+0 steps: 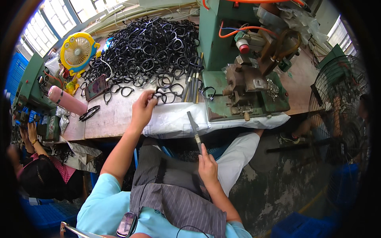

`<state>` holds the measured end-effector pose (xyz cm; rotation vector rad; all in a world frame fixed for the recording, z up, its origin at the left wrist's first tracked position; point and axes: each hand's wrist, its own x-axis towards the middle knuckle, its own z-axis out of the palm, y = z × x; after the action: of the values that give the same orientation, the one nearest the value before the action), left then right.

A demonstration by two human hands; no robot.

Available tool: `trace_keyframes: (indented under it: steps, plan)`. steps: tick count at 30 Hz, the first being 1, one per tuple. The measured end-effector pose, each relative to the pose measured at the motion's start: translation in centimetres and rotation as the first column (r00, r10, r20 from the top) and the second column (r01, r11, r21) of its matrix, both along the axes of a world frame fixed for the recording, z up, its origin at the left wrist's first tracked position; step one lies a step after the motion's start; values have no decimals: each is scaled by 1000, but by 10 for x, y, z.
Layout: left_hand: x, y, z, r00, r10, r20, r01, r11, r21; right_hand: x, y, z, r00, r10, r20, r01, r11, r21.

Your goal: The person repeatedly files the edges of black plastic eyeglass frames using a metal file while seated at a workbench. They handle multiple frames one at a time, filing each side and placing them back on the table.

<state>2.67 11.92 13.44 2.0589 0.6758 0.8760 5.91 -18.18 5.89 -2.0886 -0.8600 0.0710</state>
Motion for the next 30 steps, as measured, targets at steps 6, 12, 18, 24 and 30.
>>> trace_keyframes:
  steps: [6, 12, 18, 24, 30]
  plan:
    - [-59, -75, -45, 975, -200, 97, 175, 421, -890, -4, 4, 5, 1000, -4, -20, 3, 999, -33]
    - [-63, -90, -87, 988, -133, 75, 126, 427, -896, -9, 6, 23, 999, -6, -53, 8, 999, 42]
    - [-48, -95, -101, 967, 78, 240, 217, 235, -948, -17, 3, 43, 933, 124, -339, -110, 992, 60]
    - [-40, -105, -122, 924, 255, 286, 244, 185, -952, -18, -8, 54, 458, 178, -871, 28, 976, 214]
    - [-30, -112, -120, 883, 228, 411, 363, 226, -904, -19, -12, 64, 686, 150, -712, -93, 989, 119]
